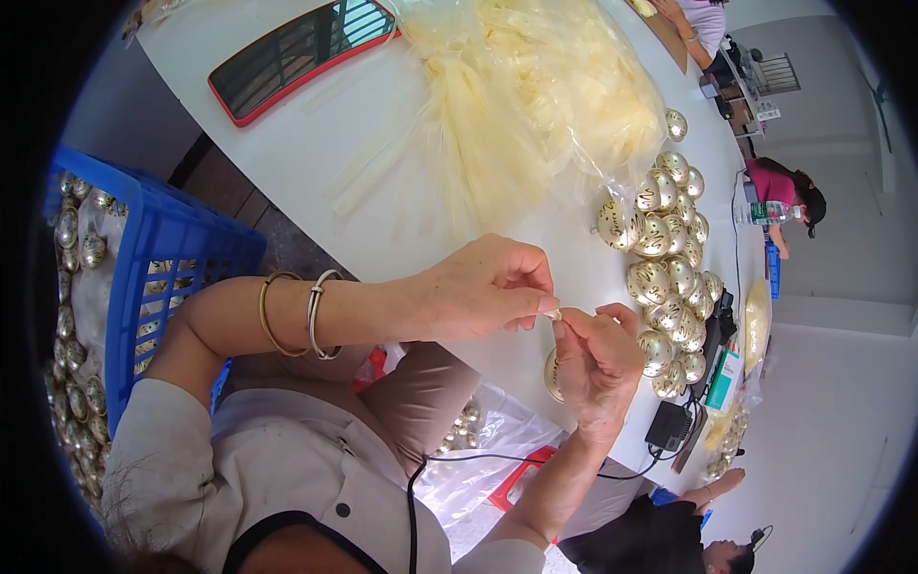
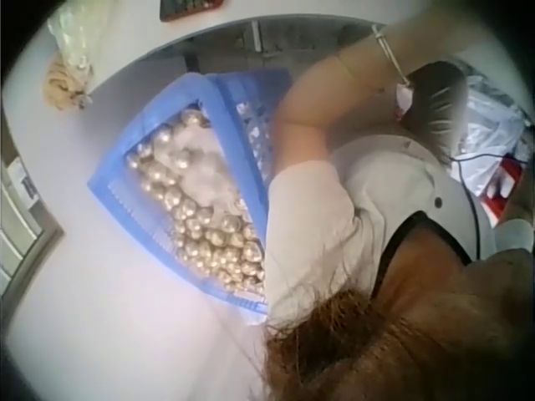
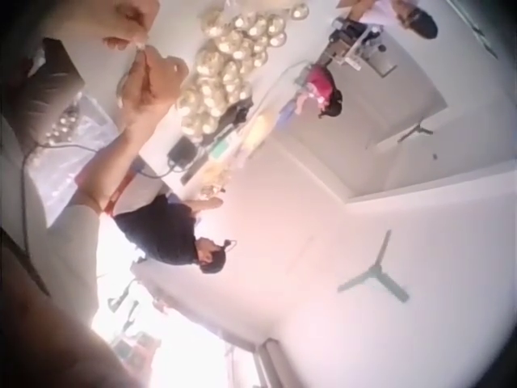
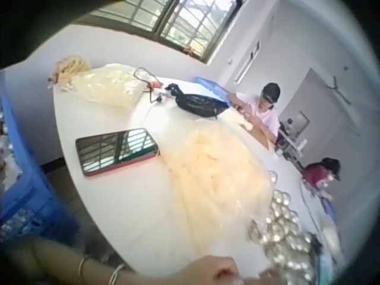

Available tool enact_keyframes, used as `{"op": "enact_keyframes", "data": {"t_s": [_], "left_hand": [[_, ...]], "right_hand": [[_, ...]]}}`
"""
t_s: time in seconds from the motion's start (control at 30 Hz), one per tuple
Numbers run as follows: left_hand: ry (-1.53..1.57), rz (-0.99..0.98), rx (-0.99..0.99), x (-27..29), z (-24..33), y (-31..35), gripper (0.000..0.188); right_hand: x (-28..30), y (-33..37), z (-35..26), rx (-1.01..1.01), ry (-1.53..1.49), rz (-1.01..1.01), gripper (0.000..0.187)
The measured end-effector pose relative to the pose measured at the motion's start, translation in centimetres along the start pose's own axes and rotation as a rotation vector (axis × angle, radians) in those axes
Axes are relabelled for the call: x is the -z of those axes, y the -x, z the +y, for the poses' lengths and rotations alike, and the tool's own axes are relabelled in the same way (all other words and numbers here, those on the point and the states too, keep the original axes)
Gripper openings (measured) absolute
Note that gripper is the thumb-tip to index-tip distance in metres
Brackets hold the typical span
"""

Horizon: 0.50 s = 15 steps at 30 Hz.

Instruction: Manually stringing gold-colored decorative ornaments at a workstation.

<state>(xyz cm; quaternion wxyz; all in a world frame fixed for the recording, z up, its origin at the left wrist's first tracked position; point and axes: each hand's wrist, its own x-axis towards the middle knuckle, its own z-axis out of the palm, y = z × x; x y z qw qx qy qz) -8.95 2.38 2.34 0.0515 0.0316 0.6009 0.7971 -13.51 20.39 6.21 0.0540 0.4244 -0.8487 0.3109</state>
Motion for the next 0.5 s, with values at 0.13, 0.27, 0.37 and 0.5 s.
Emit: {"op": "enact_keyframes", "data": {"t_s": [0.13,0.27,0.37,0.5], "left_hand": [[-0.079,0.083,-0.050,0.0,0.9,1.0,0.014],[-0.049,0.048,-0.108,0.2,1.0,2.5,0.011],[-0.162,-0.114,-0.136,0.3,2.6,3.6,0.010],[-0.520,-0.139,-0.403,0.2,3.4,6.0,0.016]], "right_hand": [[0.1,0.4,-1.5,0.003,0.058,-0.002,0.008],[1.0,1.3,-3.6,-0.059,0.060,-0.074,0.012],[1.4,4.2,-4.8,-0.063,-0.065,-0.053,0.014],[3.3,9.7,-5.6,-0.469,-0.194,-0.174,0.011]]}}
